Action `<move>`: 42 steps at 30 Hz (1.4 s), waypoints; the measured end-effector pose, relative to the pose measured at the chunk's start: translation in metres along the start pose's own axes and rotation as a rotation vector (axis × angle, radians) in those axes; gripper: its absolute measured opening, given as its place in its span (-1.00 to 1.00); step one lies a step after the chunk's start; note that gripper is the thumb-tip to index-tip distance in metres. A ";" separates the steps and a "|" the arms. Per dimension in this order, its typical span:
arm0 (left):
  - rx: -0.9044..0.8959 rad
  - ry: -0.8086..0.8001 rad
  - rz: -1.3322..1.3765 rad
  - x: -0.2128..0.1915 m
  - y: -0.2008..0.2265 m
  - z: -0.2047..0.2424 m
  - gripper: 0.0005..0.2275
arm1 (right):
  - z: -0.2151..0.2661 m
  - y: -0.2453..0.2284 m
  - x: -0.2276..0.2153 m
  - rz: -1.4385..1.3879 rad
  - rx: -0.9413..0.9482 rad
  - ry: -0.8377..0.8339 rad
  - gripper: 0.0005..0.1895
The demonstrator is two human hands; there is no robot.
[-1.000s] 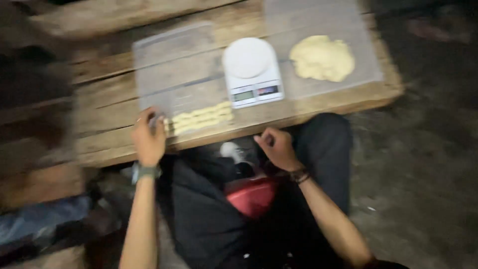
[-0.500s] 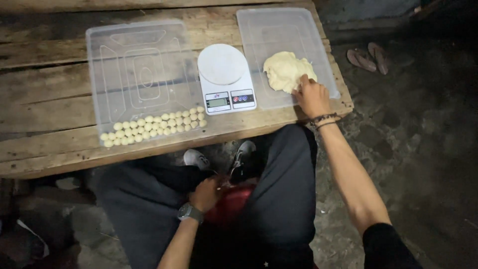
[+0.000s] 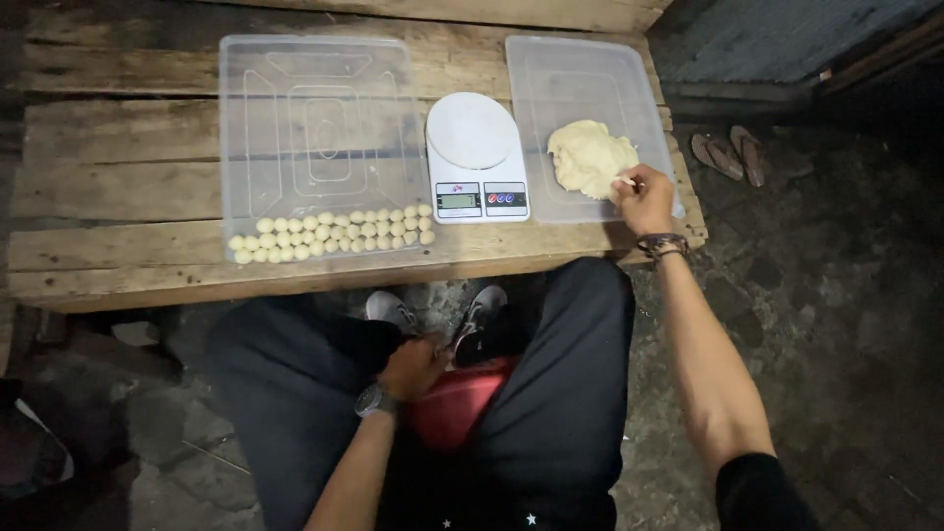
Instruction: The person takes small pieces of dough from a large mass, rolls them into balls between their palms, and places them into a clear plastic container. They occasionally weigh the dough balls on a digital scale to check their size.
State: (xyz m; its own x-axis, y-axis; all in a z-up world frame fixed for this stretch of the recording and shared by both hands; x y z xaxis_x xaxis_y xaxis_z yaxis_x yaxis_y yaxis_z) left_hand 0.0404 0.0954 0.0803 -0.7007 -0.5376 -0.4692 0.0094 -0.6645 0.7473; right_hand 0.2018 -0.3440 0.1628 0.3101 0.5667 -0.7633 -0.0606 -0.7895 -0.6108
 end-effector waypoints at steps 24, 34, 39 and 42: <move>0.025 -0.031 -0.066 0.025 -0.028 -0.013 -0.62 | -0.099 -0.130 0.152 0.280 -0.240 -0.190 -0.78; 0.028 -0.044 -0.034 0.023 -0.025 -0.017 -0.59 | -0.087 -0.172 0.152 0.371 -0.199 -0.225 -0.96; 0.025 -0.021 -0.007 0.024 -0.028 -0.014 -0.60 | -0.086 -0.166 0.099 0.119 -0.287 -0.080 -0.99; 0.027 -0.046 -0.052 0.025 -0.029 -0.016 -0.60 | -0.081 -0.131 0.045 0.233 -0.237 -0.049 -0.86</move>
State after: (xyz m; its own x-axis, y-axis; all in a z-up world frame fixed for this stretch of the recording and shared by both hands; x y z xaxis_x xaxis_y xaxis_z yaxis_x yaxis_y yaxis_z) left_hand 0.0341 0.0930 0.0391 -0.7317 -0.4776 -0.4863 -0.0469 -0.6765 0.7349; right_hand 0.3006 -0.2338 0.2254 0.2678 0.3702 -0.8895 0.0996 -0.9289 -0.3566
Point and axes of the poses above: each hand's wrist, its own z-axis away from the middle knuckle, its own x-axis out of the palm, y = z × x, the point moved 2 cm from there along -z, towards the middle knuckle, and after that the axes turned 3 degrees about x, right-handed, at the moved point
